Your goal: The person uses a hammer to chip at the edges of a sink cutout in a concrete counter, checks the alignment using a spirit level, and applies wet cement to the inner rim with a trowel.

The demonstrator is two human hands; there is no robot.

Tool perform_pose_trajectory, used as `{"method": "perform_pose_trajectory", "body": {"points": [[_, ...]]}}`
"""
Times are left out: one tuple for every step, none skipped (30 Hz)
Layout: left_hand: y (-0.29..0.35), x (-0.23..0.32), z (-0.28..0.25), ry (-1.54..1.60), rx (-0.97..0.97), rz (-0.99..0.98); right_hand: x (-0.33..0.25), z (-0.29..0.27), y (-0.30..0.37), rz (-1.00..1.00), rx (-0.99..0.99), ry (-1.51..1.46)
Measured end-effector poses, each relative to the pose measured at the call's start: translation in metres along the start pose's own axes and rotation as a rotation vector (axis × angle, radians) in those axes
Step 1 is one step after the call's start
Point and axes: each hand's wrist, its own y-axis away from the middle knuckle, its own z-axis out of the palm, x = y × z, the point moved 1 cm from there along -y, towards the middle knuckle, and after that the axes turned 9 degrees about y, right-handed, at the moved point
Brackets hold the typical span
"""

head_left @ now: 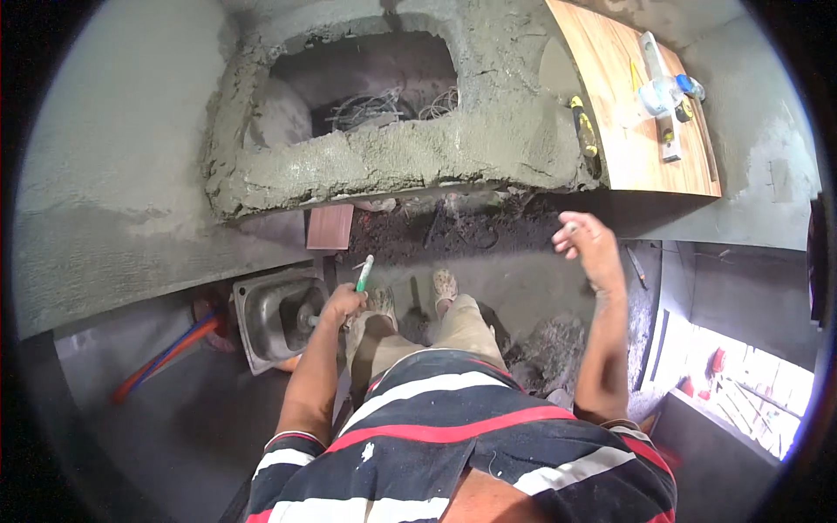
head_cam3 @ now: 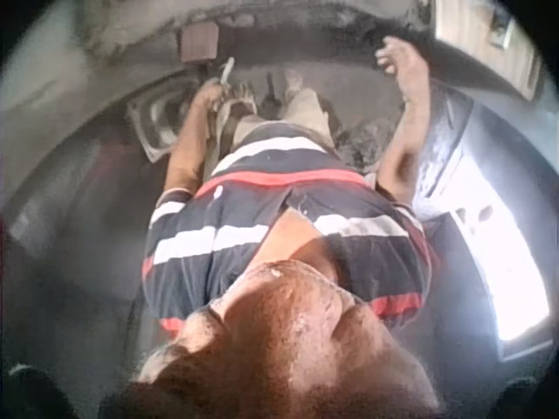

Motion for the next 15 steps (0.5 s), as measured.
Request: {"method": "perform_pose_trajectory", "body": {"points": [[0.001, 0.004, 0.002, -0.004, 0.009, 0.004, -0.01, -0.013, -0.005, -0.026, 0.056, -0.001], [0.005, 0.003, 0.005, 0.038, 0.001, 0.022, -0.021, -0.022, -0.012, -0.045, 0.084, 0.001], [0.008, 0.004, 0.008, 0.079, -0.01, 0.043, -0.028, -0.03, -0.018, -0.096, 0.096, 0.009], [0.008, 0.006, 0.012, 0.08, -0.003, 0.046, -0.036, -0.039, -0.025, -0.125, 0.107, 0.008], [0.005, 0.009, 0.018, 0.054, 0.017, 0.115, -0.042, -0.046, -0.03, -0.153, 0.119, 0.009], [0.001, 0.014, 0.023, 0.028, 0.035, 0.186, -0.049, -0.052, -0.035, -0.158, 0.117, 0.007], [-0.001, 0.023, 0.032, 0.028, 0.036, 0.188, -0.055, -0.057, -0.04, -0.167, 0.201, 0.057], [-0.002, 0.035, 0.044, 0.059, -0.001, 0.166, -0.058, -0.061, -0.044, -0.176, 0.286, 0.105], [-0.004, 0.049, 0.056, 0.088, -0.039, 0.145, -0.058, -0.065, -0.048, -0.178, 0.289, 0.104], [-0.008, 0.06, 0.062, 0.089, -0.032, 0.149, -0.061, -0.066, -0.052, -0.231, 0.318, 0.127], [-0.013, 0.068, 0.068, -0.042, -0.028, 0.19, -0.064, -0.067, -0.054, -0.284, 0.345, 0.15], [-0.016, 0.074, 0.075, -0.173, -0.022, 0.23, -0.07, -0.067, -0.055, -0.273, 0.353, 0.159], [-0.021, 0.074, 0.083, -0.166, -0.008, 0.235, -0.07, -0.066, -0.055, -0.287, 0.346, 0.155], [-0.028, 0.081, 0.086, -0.159, 0.071, 0.331, -0.069, -0.065, -0.062, -0.325, 0.37, 0.234], [-0.032, 0.086, 0.089, -0.152, 0.155, 0.427, -0.067, -0.064, -0.068, -0.366, 0.394, 0.311]]}}
